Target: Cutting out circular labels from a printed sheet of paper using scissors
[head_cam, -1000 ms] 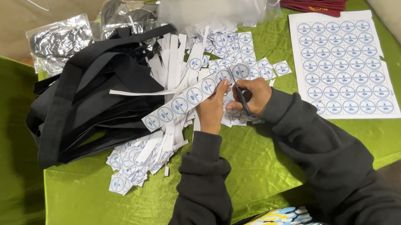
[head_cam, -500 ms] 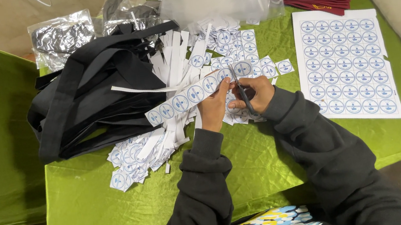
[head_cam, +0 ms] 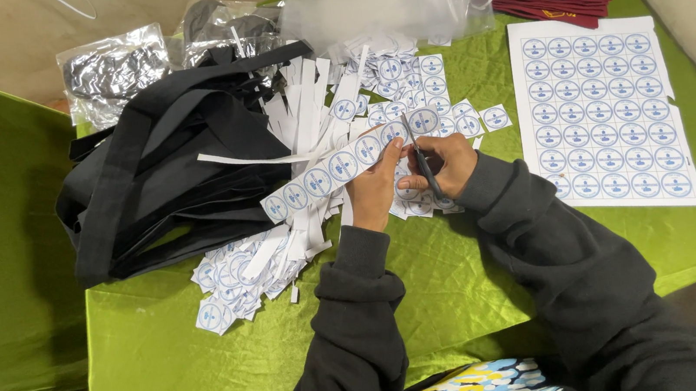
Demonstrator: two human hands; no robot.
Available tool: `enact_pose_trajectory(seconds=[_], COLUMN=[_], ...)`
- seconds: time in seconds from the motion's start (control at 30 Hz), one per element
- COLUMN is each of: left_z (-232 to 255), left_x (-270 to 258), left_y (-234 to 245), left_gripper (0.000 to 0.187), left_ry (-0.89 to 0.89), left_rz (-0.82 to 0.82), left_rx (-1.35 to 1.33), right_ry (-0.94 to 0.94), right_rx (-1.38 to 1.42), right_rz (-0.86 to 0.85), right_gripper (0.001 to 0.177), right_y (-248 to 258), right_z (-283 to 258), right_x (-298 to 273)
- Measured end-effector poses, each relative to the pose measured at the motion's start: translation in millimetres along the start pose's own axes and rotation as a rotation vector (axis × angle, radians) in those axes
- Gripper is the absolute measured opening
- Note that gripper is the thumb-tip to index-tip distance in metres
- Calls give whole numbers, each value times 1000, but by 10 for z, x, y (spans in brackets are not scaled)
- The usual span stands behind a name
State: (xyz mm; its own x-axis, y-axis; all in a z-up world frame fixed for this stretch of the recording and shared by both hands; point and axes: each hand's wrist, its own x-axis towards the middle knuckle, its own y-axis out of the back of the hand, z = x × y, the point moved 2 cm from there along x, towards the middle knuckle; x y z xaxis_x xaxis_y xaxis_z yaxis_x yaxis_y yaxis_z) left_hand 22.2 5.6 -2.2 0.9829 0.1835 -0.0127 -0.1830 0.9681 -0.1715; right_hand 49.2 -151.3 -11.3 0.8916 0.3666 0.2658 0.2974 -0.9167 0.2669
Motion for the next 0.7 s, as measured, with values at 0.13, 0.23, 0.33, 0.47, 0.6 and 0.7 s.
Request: enact_pose_trajectory(seconds=[0.13,0.23,0.33,0.47,0.6,0.7], left_z=[37,36,32,6,36,29], left_x=[-8,-7,-1,-9,-32,-74], left_y=[19,16,8,16,28,50], left_gripper=[35,36,35,37,34,32], left_ry=[6,20,32,40,40,44], left_rz=[-17,-2,-4,1,8,17], left_rx=[0,6,10,3,-2,-10], right_ry=[-8,-11,-10,-7,0,-2], right_rx=[2,-25,-28,-37,-24,-30], right_rz=[-5,-15,-12,-7,-3,2], right_gripper=[33,34,34,34,33,32], right_y=[-3,0,5,8,14,20], right_z=[16,3,9,29,57,113], right_x=[-3,2,5,2,1,12])
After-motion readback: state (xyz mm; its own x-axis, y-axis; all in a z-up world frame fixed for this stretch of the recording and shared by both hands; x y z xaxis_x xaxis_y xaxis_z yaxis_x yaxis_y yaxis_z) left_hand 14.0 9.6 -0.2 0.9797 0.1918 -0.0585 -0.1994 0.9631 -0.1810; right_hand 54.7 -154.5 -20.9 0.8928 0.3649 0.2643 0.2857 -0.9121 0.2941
